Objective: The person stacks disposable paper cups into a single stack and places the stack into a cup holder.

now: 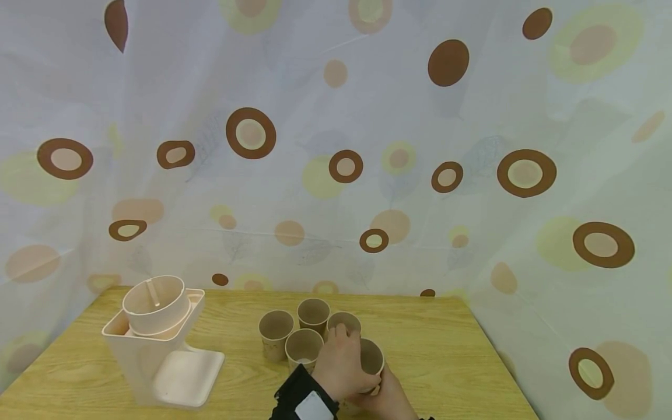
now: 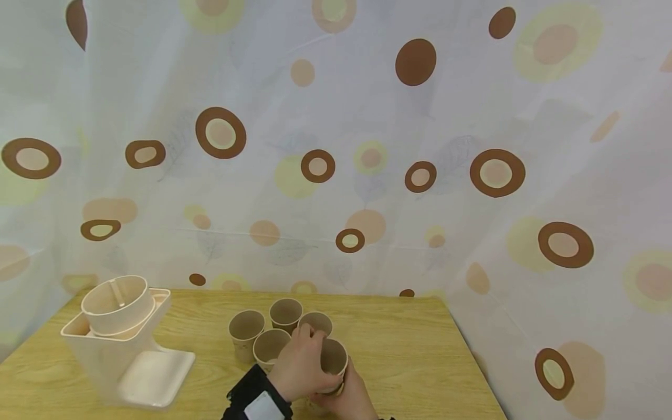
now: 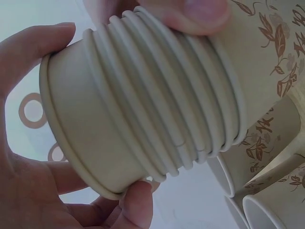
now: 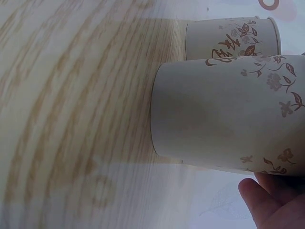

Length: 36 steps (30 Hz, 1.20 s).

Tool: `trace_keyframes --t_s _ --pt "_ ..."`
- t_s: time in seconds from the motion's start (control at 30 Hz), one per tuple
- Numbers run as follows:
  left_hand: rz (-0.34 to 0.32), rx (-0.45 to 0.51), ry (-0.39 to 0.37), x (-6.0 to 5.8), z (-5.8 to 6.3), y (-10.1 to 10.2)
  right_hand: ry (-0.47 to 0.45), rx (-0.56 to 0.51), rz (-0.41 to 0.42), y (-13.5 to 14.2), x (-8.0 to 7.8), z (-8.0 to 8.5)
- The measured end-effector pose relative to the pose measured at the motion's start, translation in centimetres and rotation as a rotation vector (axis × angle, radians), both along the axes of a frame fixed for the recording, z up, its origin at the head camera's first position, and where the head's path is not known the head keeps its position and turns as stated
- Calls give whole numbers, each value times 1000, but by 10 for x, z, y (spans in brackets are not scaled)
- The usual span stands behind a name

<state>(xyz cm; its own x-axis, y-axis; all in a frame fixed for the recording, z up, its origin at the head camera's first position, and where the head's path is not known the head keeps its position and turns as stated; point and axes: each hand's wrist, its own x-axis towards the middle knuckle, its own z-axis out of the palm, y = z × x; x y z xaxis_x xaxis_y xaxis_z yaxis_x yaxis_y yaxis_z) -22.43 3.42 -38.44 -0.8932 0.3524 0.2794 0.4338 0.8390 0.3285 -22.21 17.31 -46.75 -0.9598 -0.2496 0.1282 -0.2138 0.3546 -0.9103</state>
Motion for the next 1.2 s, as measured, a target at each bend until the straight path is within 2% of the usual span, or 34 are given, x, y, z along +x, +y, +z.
trace_keyframes --t_s 0.13,0.5,0.77,1.0,1.2 --pt "7 -35 41 -1 -3 0 -7 -4 -3 0 0 0" --pt "20 -94 97 0 -4 -2 -36 6 -5 0 2 3" --pt "26 -106 85 1 -4 -1 -65 16 -5 0 3 4" --pt "29 -46 97 1 -10 -2 -48 32 -4 0 3 3" --pt "19 43 54 -2 -18 -4 -34 3 22 1 1 3"
